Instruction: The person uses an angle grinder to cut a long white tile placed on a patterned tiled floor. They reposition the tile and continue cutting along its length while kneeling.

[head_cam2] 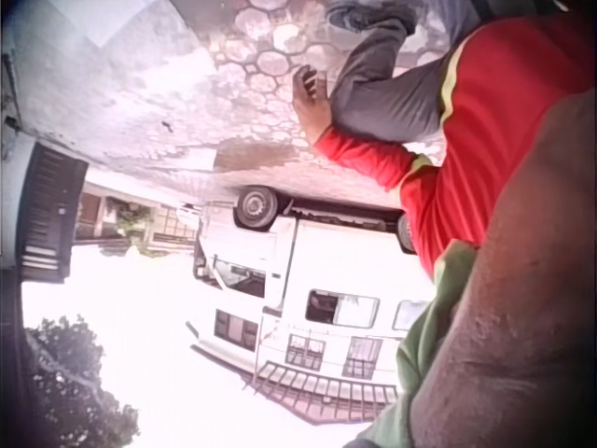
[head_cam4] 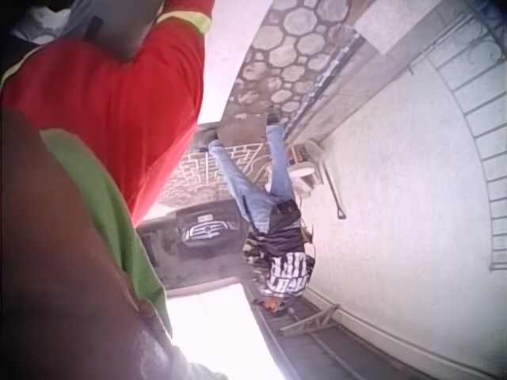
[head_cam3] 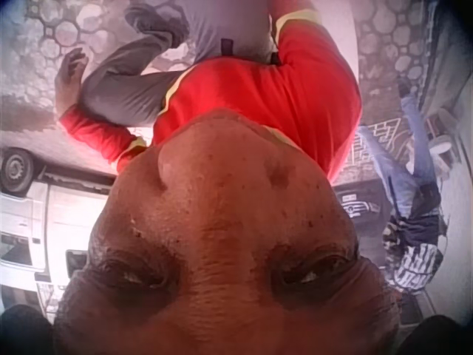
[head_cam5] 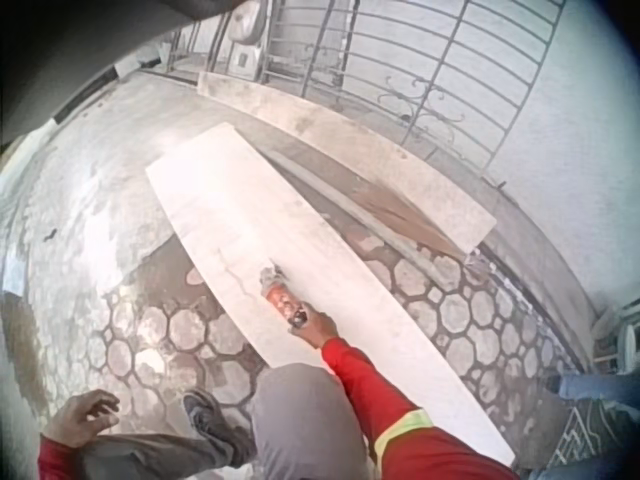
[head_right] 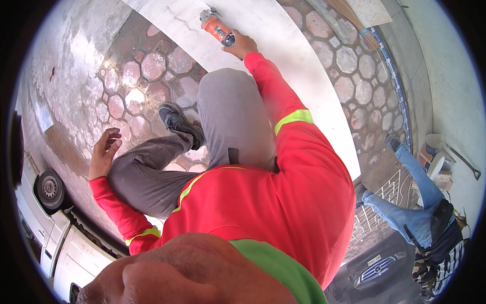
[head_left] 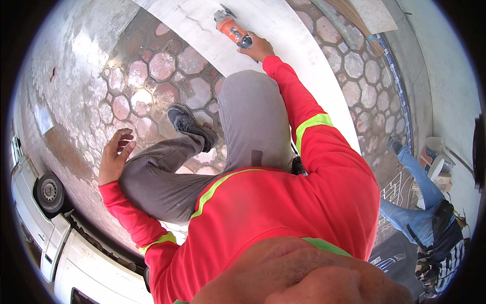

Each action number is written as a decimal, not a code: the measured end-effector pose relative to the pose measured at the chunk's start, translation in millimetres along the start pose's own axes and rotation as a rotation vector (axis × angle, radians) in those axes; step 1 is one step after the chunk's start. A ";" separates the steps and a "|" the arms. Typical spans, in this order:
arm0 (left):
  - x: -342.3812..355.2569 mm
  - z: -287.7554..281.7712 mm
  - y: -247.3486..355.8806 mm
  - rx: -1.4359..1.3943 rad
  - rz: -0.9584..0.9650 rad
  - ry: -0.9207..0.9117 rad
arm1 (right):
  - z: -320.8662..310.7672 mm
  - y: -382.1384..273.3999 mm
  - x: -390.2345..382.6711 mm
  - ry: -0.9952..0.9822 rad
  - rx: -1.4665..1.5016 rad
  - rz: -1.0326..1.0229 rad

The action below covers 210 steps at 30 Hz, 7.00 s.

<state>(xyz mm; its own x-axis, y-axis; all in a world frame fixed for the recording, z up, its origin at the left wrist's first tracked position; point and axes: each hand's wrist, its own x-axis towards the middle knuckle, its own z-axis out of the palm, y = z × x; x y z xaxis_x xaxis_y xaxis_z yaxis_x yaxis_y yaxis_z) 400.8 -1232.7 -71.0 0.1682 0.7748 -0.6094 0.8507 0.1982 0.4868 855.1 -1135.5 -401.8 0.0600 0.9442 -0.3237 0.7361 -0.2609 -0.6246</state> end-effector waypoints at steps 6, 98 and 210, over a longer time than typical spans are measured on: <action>-2.7 2.7 2.4 0.006 0.029 -0.009 | -4.3 -2.0 -5.3 -0.017 0.023 0.023; 0.9 18.7 0.0 0.012 0.003 -0.005 | -12.8 38.6 -89.3 -0.049 0.053 0.069; 7.9 43.1 26.7 0.053 0.039 -0.038 | -43.3 104.5 -171.8 -0.066 0.027 0.155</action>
<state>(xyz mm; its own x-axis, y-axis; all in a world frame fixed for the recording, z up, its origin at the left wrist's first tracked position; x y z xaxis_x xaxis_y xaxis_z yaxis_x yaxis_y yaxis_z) 446.2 -1247.2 -89.7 0.2194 0.7577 -0.6146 0.8683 0.1355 0.4771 950.9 -1316.4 -380.6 0.1262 0.8772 -0.4632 0.7028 -0.4087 -0.5823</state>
